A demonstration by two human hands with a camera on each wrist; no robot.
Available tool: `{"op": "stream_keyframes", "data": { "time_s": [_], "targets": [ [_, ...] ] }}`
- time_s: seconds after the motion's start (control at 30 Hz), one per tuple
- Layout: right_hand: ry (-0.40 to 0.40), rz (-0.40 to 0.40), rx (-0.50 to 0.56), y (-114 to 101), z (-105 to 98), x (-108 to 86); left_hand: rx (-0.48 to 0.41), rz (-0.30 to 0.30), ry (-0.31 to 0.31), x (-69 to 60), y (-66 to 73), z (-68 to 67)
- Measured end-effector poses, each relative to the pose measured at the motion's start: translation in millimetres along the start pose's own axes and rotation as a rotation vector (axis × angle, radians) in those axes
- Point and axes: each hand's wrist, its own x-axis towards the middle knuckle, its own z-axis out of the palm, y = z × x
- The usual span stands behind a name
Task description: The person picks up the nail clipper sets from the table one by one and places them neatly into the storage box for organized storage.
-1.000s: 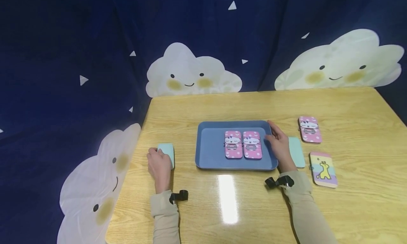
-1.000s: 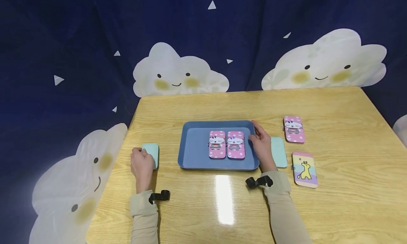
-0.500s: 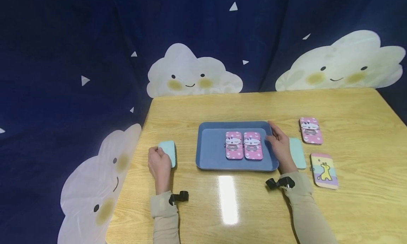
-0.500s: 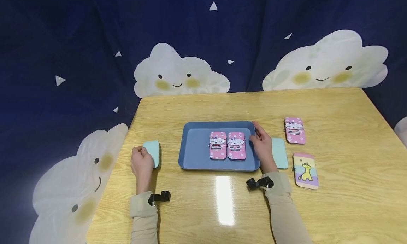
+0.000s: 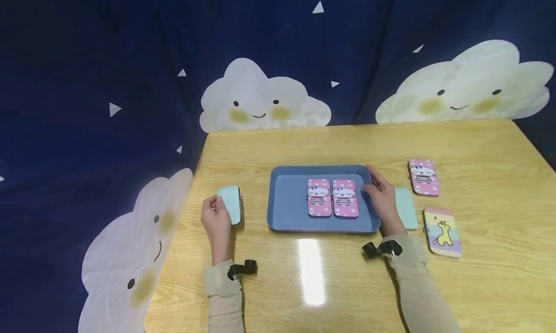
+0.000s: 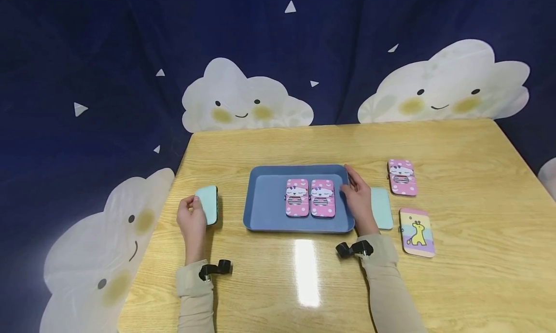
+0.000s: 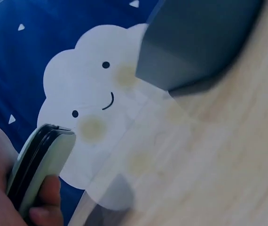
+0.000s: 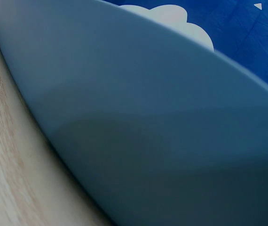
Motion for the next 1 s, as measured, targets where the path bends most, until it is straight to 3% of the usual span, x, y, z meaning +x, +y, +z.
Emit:
{"op": "stream_keyframes", "data": {
  "time_s": [0.23, 0.43, 0.7, 1.0],
  "targets": [
    [0.007, 0.014, -0.025, -1.5, 0.0, -2.1, -0.078, -0.027, -0.035, 0.2, 1.0, 0.9],
    [0.0, 0.015, -0.02, 1.8, -1.1, -0.3, -0.117, -0.013, -0.036, -1.6, 1.8, 3.7],
    [0.0, 0.024, -0.015, -0.4, -1.6, -1.1, -0.134, -0.026, -0.064, -4.5, 7.0, 11.0],
    [0.002, 0.022, -0.031, -4.4, 2.2, -2.3, -0.132, -0.031, -0.061, -4.4, 11.4, 9.1]
  ]
}}
